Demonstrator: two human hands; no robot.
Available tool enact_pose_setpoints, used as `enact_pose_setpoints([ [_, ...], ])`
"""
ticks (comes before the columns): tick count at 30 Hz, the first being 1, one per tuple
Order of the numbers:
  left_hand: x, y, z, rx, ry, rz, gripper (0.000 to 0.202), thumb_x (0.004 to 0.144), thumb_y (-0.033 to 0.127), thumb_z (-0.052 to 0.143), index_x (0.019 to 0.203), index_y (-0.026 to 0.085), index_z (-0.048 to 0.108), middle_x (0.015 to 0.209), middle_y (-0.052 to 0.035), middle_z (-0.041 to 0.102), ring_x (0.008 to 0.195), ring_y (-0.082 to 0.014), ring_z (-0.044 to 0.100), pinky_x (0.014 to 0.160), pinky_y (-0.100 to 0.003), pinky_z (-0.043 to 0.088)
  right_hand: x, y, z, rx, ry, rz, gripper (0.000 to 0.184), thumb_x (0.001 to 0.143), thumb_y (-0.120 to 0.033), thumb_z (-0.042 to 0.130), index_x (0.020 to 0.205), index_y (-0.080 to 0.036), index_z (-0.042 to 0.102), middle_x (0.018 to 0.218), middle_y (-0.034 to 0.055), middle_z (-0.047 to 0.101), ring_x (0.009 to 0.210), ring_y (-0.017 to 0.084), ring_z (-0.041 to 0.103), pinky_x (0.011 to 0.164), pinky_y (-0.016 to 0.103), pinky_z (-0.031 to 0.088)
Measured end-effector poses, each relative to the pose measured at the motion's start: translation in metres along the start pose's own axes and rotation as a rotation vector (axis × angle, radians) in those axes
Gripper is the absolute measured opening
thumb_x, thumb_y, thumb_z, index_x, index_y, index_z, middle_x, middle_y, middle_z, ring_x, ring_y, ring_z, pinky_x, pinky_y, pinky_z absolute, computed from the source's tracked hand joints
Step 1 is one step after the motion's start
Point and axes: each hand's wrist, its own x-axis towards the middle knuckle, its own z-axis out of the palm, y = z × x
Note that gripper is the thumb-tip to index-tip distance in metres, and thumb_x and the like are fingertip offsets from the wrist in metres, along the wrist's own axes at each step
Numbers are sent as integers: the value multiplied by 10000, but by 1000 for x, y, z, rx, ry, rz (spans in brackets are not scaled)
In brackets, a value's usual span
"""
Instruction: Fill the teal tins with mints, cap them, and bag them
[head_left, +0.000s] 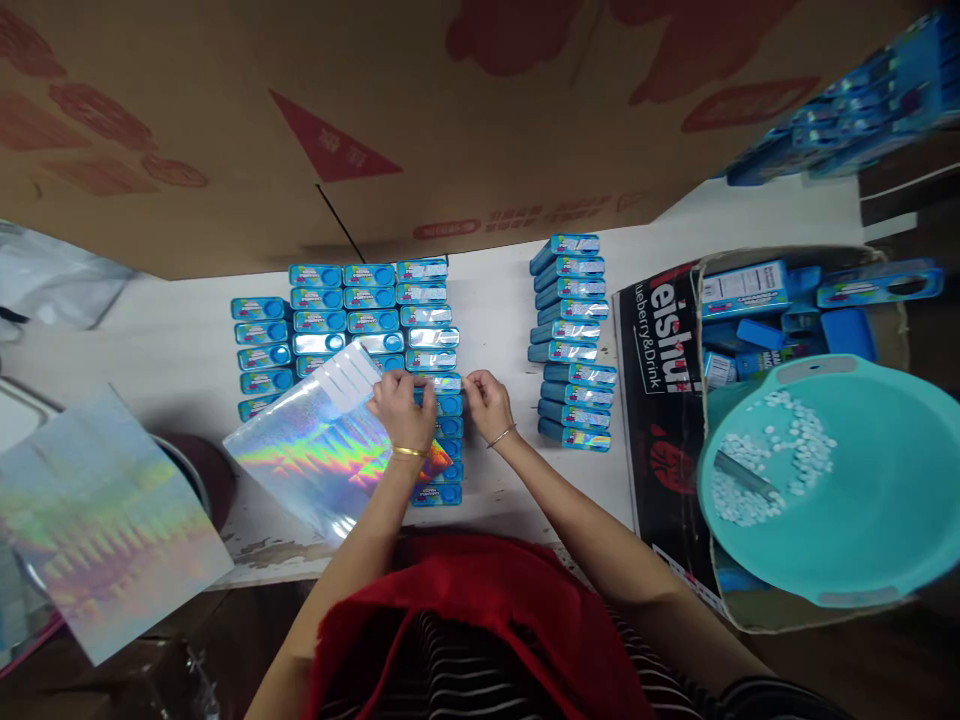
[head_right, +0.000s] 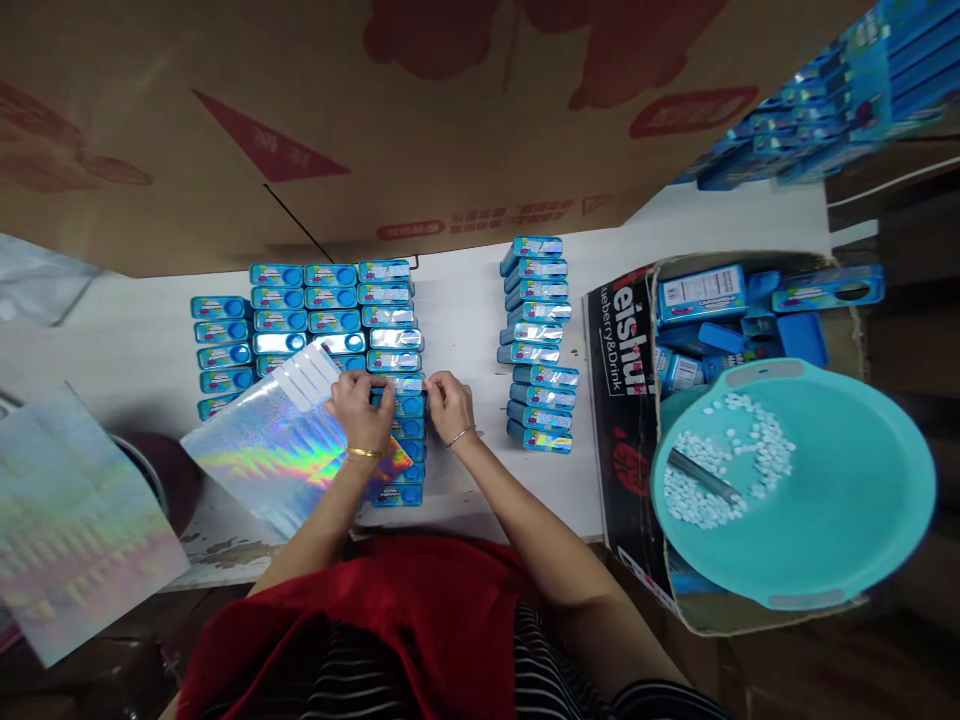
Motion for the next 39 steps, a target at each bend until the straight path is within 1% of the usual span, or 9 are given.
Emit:
enact_pose_setpoints([
  [3,3,-2,-8,45,1,-7,247,815,343,634,998,177,619,1015,-94,589,970,-278,505,793,-382,310,-2,7,3,-4,11,15,206,911,-354,472,877,-184,584,700,-1,574,630,149,533,672,282,428],
  [7,-5,-8,-20,146,-124,222,323,886,204,484,1171,274,619,1192,-92,589,1013,-286,492,802,-414,307,-14,10,-2,-75,25,-76,361,947,-258,371,1232,-168,572,887,61,588,808,185,563,759,313,443],
  [11,-16,-11,-19,231,-252,330,416,873,138,454,1234,291,592,1397,-79,493,1103,-312,465,819,-453,312,-25,16,-10,-281,-210,-233,510,912,-118,303,1379,-178,498,922,81,573,884,204,553,785,331,417],
  [14,-14,-16,-23,193,-273,371,382,880,157,451,1207,285,603,1431,-74,459,1129,-313,466,812,-447,341,-26,19,-17,-494,-328,-201,555,848,-63,344,1360,-175,525,989,109,596,922,234,530,792,363,397],
  [18,12,-53,-51,-9,-127,363,324,922,250,417,1203,203,573,1257,-120,573,1071,-258,528,862,-404,394,-15,-6,-17,-530,-150,-244,539,877,-110,345,1405,-111,454,1147,157,592,1002,265,493,850,401,400],
  [20,28,-81,-69,-14,9,250,330,922,271,409,1193,158,560,1135,-132,609,1044,-252,542,911,-402,395,-7,-34,-3,-473,-130,-398,499,920,-142,325,1400,-107,456,1262,155,563,1092,263,468,918,404,386],
  [22,43,-109,-82,63,73,127,324,898,278,439,1151,133,580,1057,-139,611,999,-269,547,920,-418,395,1,-64,23,-462,-259,-556,476,938,-133,311,1382,-119,483,1340,134,539,1156,256,442,960,400,371],
  [28,54,-143,-87,222,-10,95,246,876,270,476,961,153,676,976,-135,583,940,-281,528,836,-398,421,12,-101,104,-625,-647,-659,480,921,-74,335,1375,-96,486,1468,96,449,1140,275,433,907,423,414],
  [39,16,-130,-102,257,-21,255,238,926,273,431,954,174,647,1118,-137,615,944,-261,539,819,-390,396,8,-98,110,-660,-640,-602,482,899,-68,402,1372,-117,478,1514,93,379,1151,280,409,948,440,402],
])
